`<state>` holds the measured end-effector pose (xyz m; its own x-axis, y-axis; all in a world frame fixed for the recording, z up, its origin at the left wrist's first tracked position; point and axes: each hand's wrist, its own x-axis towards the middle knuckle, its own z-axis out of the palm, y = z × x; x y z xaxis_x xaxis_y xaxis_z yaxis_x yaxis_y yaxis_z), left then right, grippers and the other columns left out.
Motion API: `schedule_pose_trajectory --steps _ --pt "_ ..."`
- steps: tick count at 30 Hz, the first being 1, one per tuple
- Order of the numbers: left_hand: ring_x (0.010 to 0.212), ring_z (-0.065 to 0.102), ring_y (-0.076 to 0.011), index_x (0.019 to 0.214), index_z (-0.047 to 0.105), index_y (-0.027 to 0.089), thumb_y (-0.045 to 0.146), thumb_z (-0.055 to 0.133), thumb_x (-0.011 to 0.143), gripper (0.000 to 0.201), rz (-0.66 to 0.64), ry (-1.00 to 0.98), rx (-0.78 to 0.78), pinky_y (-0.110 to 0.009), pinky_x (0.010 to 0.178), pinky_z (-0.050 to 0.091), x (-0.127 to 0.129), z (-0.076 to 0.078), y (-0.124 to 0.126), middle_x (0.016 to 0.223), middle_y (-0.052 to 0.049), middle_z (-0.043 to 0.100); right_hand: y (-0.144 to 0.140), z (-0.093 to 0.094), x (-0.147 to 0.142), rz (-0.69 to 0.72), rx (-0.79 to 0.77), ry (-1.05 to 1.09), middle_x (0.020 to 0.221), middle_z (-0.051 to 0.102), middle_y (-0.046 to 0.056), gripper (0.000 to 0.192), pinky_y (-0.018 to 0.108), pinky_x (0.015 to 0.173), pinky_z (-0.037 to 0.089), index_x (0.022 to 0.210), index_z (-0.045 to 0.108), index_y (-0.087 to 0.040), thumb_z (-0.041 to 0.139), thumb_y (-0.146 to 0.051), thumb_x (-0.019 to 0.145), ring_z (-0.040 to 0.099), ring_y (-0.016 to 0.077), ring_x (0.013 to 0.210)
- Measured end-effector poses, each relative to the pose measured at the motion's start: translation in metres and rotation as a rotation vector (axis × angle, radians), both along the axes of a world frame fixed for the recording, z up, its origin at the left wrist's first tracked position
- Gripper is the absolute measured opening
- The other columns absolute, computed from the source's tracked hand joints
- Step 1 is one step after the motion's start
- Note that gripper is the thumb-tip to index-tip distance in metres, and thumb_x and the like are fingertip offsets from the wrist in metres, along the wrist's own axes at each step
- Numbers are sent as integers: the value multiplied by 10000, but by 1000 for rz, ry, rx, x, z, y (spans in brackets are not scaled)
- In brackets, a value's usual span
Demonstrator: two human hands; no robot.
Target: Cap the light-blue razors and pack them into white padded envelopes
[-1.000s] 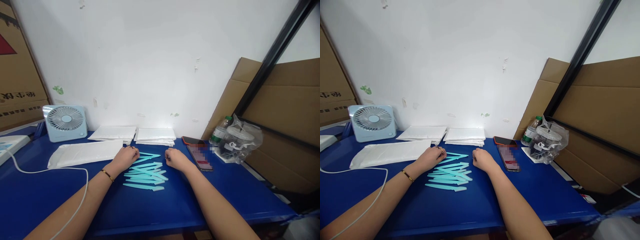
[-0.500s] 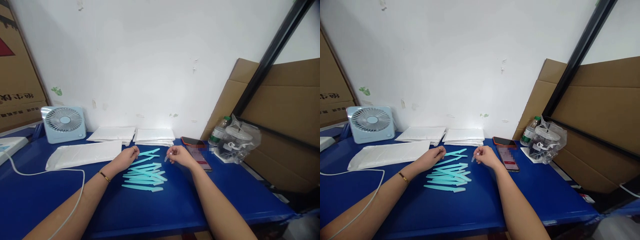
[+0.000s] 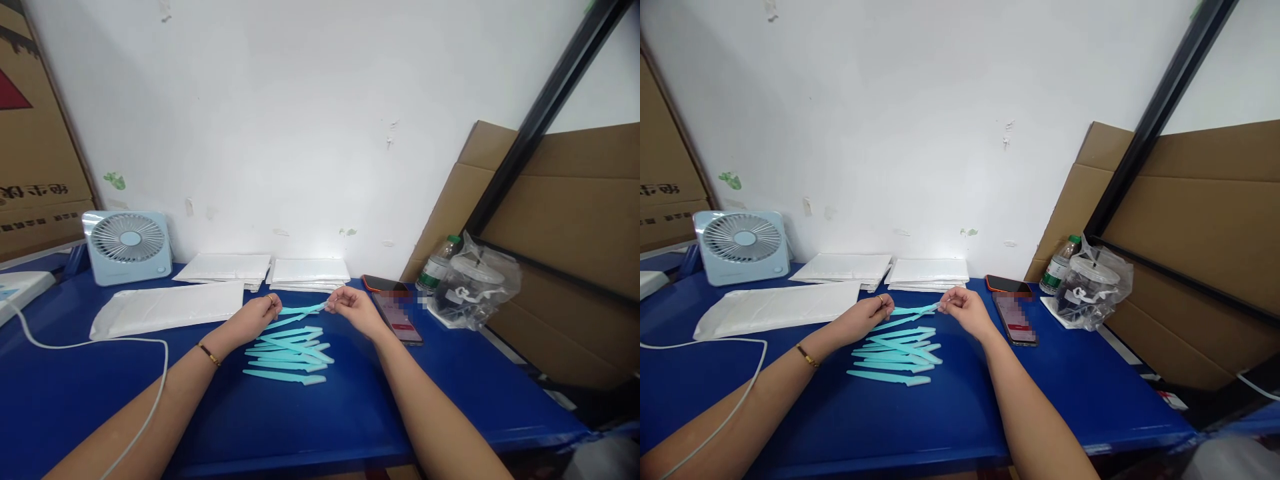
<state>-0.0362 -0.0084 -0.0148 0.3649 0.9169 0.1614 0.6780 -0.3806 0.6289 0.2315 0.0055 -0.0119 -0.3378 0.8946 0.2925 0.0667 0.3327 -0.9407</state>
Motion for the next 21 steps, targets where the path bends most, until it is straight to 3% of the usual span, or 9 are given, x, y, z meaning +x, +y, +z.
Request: schedule_pose_trajectory --steps 6,11,13,18,21 --pt "585 463 -124 759 549 193 453 422 797 292 -71 28 -65 -224 547 338 1 3 -2 656 17 557 -3 6 7 80 -48 -136 708 666 51 259 279 653 487 820 627 -140 688 -353 687 629 155 680" --pt "565 445 -119 743 588 182 474 450 775 324 -68 48 -63 -220 530 327 0 3 0 620 18 523 -2 20 27 -133 34 -193 727 651 51 277 244 589 458 845 655 -141 667 -374 696 602 147 665" --pt "565 442 -122 760 588 179 486 436 782 343 -46 44 -59 -222 525 328 0 1 2 618 17 517 -3 23 32 -153 39 -239 683 631 42 282 237 562 445 839 665 -134 659 -379 698 580 137 620" --pt "626 495 -140 849 616 183 484 462 766 348 -67 47 -70 -236 567 382 0 4 0 719 -11 573 -7 21 29 80 -25 -503 623 617 28 269 220 526 419 817 700 -139 663 -365 677 536 120 560" --pt "724 528 -160 930 624 198 456 503 743 341 -123 62 -33 -251 641 413 1 6 -4 852 -35 599 -12 18 20 132 14 -636 628 624 15 250 202 504 385 785 712 -164 680 -375 655 523 114 564"
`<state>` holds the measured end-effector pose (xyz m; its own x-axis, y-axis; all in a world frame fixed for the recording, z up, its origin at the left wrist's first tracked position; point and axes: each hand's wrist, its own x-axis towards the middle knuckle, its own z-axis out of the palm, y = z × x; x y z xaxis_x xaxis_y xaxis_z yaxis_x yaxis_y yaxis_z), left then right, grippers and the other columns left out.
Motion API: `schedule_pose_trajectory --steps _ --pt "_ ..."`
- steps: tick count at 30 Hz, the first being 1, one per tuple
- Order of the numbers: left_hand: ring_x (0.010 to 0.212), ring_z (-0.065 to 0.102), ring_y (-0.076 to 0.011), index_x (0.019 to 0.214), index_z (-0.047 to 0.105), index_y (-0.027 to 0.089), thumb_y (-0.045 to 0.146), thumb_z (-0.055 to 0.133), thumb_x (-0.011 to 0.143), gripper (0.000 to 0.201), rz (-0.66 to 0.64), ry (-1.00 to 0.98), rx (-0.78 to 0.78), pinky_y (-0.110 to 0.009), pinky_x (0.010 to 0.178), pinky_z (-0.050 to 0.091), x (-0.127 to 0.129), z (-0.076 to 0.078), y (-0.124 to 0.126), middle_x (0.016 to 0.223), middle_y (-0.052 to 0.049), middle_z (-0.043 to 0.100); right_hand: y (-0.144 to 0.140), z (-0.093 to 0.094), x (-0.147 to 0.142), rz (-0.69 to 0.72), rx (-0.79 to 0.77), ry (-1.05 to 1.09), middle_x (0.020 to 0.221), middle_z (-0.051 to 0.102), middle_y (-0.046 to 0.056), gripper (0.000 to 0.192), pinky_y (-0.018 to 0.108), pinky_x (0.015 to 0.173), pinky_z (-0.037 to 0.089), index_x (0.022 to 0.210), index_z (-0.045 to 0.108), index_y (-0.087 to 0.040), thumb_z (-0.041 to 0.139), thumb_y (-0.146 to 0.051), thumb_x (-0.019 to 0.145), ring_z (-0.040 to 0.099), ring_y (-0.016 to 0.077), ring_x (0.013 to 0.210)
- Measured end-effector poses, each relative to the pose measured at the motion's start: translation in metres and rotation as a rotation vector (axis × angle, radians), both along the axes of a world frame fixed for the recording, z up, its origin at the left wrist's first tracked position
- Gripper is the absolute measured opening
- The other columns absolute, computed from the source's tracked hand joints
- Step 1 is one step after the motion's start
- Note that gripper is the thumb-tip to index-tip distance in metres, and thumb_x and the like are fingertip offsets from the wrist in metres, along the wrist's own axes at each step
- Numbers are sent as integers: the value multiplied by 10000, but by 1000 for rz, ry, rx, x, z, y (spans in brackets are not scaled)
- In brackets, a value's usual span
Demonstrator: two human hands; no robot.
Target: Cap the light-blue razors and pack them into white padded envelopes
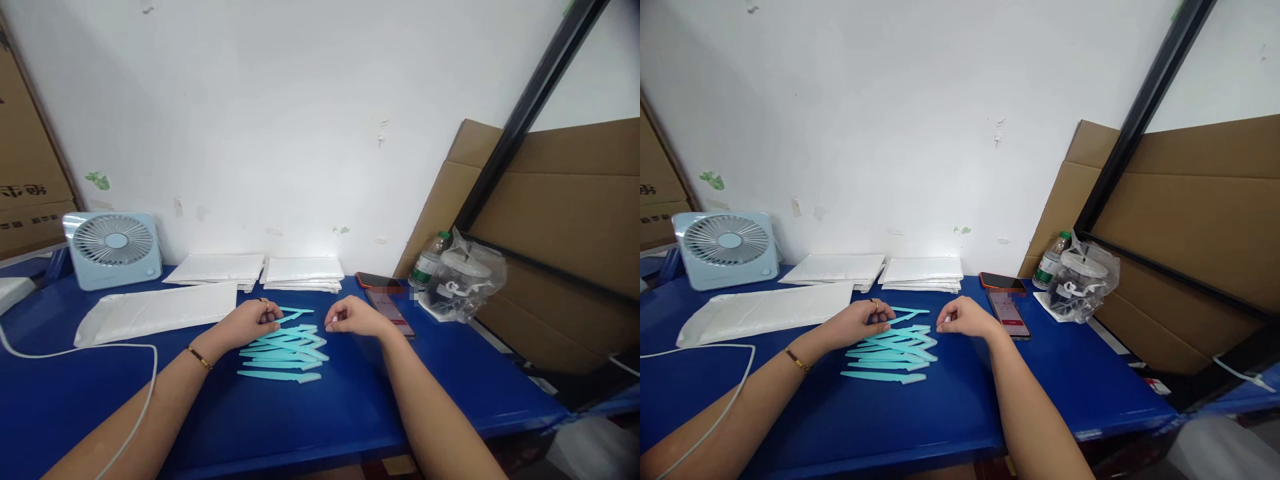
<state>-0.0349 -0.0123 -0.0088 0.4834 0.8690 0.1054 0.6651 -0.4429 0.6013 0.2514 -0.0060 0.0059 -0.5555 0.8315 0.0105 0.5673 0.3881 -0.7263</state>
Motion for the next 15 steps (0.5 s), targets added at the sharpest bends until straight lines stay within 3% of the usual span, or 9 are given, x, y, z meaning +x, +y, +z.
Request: schedule_pose_trajectory --steps 6,15 --pt "681 522 -166 730 616 205 428 487 741 258 2 104 22 -255 599 392 4 -3 2 756 -31 592 -3 -4 -13 49 0 -170 568 587 -22 279 186 456 324 716 708 -170 728 -414 584 469 88 513" --pt "624 534 -153 794 615 208 516 487 736 338 32 75 -46 -242 541 373 8 -1 0 695 -3 604 3 -3 -2 -48 -29 -30 600 615 5 304 197 460 348 775 717 -157 680 -427 641 479 94 506"
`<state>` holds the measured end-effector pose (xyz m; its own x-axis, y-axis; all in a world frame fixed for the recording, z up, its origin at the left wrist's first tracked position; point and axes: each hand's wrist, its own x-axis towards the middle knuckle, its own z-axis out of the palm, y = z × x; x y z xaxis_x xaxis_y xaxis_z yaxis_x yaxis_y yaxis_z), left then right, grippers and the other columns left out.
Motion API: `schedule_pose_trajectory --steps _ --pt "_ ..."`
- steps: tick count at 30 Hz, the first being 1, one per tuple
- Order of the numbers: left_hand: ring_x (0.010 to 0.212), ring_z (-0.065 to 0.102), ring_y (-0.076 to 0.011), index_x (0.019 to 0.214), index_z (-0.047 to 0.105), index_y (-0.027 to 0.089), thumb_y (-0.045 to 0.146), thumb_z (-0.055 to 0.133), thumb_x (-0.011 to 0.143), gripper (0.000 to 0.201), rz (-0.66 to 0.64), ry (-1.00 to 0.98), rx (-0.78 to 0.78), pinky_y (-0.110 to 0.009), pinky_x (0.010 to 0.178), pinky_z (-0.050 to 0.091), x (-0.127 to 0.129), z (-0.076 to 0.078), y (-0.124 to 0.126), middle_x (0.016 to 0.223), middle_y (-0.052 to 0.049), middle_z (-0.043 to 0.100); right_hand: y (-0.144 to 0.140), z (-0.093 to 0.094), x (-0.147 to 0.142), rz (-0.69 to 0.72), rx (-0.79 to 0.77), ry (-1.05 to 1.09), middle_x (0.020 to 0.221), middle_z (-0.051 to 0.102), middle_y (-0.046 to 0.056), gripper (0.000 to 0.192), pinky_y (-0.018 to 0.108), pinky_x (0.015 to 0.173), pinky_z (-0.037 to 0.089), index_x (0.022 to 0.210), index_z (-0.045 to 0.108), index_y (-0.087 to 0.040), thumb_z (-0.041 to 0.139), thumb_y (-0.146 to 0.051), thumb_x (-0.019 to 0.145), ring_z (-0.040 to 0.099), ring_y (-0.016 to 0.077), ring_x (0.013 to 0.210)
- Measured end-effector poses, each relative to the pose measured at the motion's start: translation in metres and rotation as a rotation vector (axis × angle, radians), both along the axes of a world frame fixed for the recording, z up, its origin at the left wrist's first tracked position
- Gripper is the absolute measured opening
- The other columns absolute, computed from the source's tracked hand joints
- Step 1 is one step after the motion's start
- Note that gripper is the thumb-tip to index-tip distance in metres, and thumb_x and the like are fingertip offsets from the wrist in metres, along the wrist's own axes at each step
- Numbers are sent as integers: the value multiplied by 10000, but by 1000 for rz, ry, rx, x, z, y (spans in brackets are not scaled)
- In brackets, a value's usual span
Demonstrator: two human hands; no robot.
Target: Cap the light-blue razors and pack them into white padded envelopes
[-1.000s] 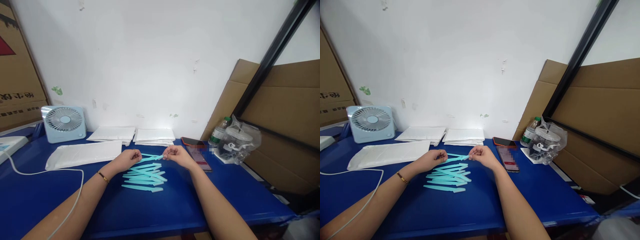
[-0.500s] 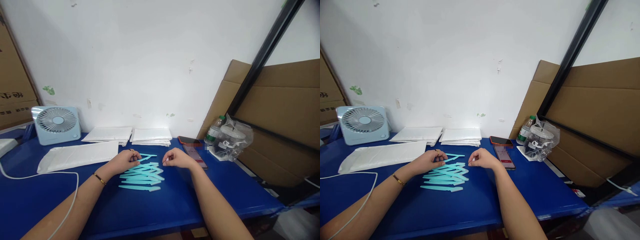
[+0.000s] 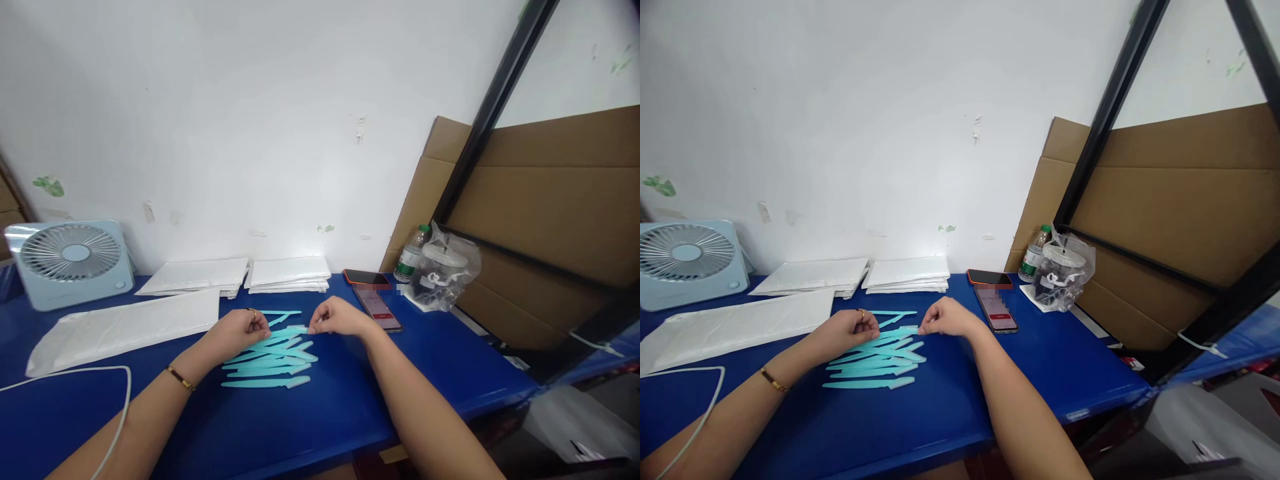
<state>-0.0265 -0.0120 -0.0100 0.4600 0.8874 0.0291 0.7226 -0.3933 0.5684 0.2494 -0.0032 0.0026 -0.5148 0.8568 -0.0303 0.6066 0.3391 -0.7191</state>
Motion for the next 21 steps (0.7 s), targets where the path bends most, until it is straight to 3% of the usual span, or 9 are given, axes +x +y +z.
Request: schedule_pose_trajectory --steps 4,7,11,15,21 --pt "694 564 -166 860 603 216 514 495 733 342 109 42 109 -253 579 384 -7 -2 5 782 -14 622 8 8 29 -297 214 -9 654 655 27 192 210 504 378 729 702 -160 616 -328 696 549 124 575" --pt "751 573 -182 840 603 220 479 547 699 300 137 92 139 -261 614 393 -11 -7 9 829 -21 621 11 8 42 -395 250 -136 630 656 26 89 216 489 365 650 687 -176 647 -255 645 563 135 566" --pt "710 567 -177 753 605 225 405 537 713 196 99 116 113 -260 589 378 -9 -9 9 786 -16 617 12 -4 33 -372 263 -298 650 659 40 57 230 474 345 632 685 -188 697 -206 579 552 139 541" --pt "619 534 -163 623 554 204 318 460 764 204 68 183 199 -272 571 348 -5 -6 5 708 -26 590 11 -13 16 -271 337 -351 696 662 54 43 235 530 368 627 670 -180 637 -156 617 565 153 605" --pt "672 540 -163 711 546 194 319 370 832 246 49 125 230 -272 614 369 -4 -4 2 784 -42 590 6 -10 2 -126 319 -109 695 633 23 104 204 553 385 760 634 -166 551 -224 738 546 118 606"
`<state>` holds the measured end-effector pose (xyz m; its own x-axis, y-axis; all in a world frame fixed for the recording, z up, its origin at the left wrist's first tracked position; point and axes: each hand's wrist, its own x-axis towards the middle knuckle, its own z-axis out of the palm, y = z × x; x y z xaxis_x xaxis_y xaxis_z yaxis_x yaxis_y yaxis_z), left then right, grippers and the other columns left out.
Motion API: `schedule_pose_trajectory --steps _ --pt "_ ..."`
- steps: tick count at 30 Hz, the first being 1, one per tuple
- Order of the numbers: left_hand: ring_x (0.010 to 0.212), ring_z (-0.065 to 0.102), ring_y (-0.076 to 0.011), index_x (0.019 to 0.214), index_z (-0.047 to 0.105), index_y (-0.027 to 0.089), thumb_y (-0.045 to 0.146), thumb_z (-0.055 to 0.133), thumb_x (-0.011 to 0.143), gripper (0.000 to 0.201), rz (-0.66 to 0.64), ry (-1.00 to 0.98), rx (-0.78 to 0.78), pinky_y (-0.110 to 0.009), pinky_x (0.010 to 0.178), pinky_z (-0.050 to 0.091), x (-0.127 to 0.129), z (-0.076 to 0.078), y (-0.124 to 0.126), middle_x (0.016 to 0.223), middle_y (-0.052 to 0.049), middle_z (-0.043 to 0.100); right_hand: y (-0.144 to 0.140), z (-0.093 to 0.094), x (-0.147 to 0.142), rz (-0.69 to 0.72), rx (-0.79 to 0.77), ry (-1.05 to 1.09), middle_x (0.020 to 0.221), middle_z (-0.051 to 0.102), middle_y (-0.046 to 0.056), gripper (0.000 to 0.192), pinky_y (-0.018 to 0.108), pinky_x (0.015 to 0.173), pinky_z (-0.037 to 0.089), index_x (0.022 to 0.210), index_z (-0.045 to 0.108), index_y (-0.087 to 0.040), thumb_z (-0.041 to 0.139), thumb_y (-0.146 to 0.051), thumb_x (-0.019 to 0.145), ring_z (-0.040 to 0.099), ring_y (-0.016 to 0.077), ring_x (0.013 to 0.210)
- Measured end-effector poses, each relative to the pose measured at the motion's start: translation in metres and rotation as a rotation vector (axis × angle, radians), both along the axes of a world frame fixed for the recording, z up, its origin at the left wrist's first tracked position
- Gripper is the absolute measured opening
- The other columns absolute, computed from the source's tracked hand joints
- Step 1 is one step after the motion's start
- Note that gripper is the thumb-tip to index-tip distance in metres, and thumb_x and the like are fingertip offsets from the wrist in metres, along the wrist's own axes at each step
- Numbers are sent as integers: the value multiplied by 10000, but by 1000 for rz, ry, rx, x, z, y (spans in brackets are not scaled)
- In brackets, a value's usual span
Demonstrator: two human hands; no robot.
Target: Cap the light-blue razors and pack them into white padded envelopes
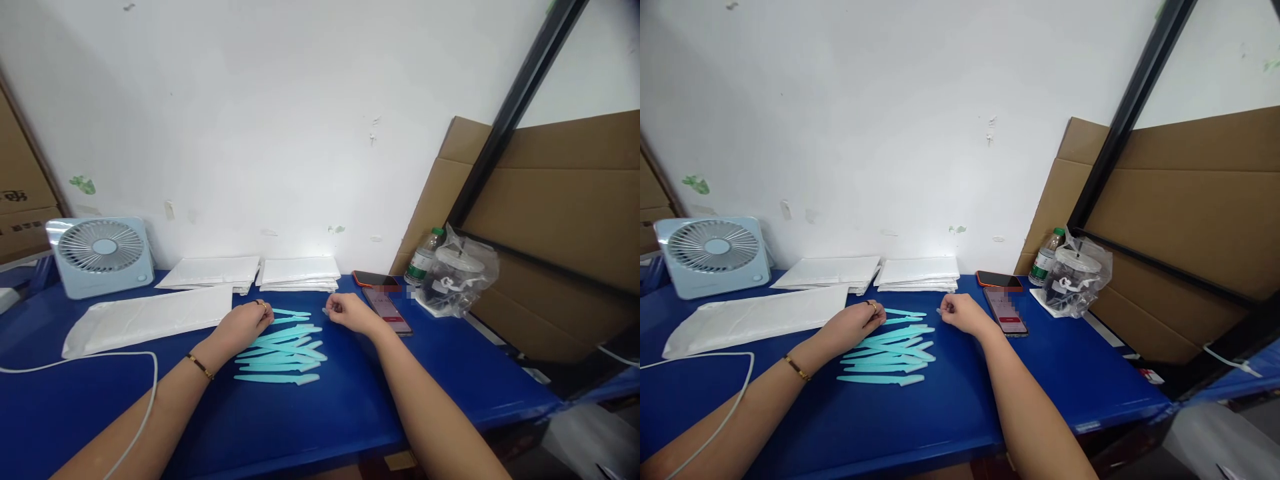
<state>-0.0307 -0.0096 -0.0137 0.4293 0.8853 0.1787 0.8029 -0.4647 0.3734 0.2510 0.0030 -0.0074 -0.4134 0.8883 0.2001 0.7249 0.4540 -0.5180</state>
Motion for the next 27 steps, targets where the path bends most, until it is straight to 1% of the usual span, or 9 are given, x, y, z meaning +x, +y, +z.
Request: schedule_pose_trajectory --steps 2,4,8,16,18,21,23,25,27 --pt "687 542 -164 740 550 194 326 357 845 256 -8 -17 3 -276 634 375 0 0 0 798 -42 593 -2 1 -3 75 -49 95 681 624 16 152 199 543 389 822 627 -165 520 -265 782 546 112 597" --pt "690 543 -163 751 553 194 328 358 849 256 -15 -30 -1 -278 643 378 0 -1 1 806 -41 596 -4 2 -6 111 -86 136 672 624 15 189 201 529 387 838 632 -167 512 -308 801 548 112 585" --pt "707 547 -166 762 559 193 326 369 845 246 -20 -48 0 -278 665 385 2 0 0 818 -44 599 -6 2 -11 116 -106 157 656 622 12 224 205 512 382 829 648 -171 538 -363 792 543 116 576" --pt "713 535 -168 786 554 200 339 350 864 259 -57 -44 48 -270 651 378 7 2 -4 813 -41 585 -10 0 -22 159 -133 212 627 611 6 206 208 512 392 806 658 -165 556 -342 781 542 113 557" --pt "712 535 -165 772 554 199 330 352 864 258 -78 -56 59 -266 650 379 9 4 -6 812 -39 585 -11 -2 -26 181 -180 266 636 622 11 215 217 528 417 829 657 -163 557 -347 781 570 126 574" --pt "690 540 -160 765 577 203 350 381 857 262 -113 -54 28 -263 630 386 13 4 -9 805 -31 595 -10 -1 -24 214 -262 326 692 655 31 263 244 592 466 903 665 -162 541 -367 795 622 154 644" --pt "749 558 -172 839 607 213 375 399 854 264 -121 -57 27 -269 669 408 12 3 -9 854 -33 613 -5 2 -14 157 -197 303 733 671 43 270 262 638 476 910 679 -167 523 -362 808 633 167 692" --pt "895 562 -194 996 609 224 394 391 860 307 -110 -69 62 -288 782 421 10 1 -7 998 -45 615 1 4 0 29 -46 235 781 682 48 232 271 664 469 892 691 -177 521 -310 807 629 171 723" --pt "1034 527 -214 1144 564 230 419 366 869 388 -88 -61 86 -316 895 397 6 -2 -4 1163 -59 567 8 4 16 -99 69 148 840 686 49 191 271 664 460 876 696 -187 540 -228 774 620 173 739"
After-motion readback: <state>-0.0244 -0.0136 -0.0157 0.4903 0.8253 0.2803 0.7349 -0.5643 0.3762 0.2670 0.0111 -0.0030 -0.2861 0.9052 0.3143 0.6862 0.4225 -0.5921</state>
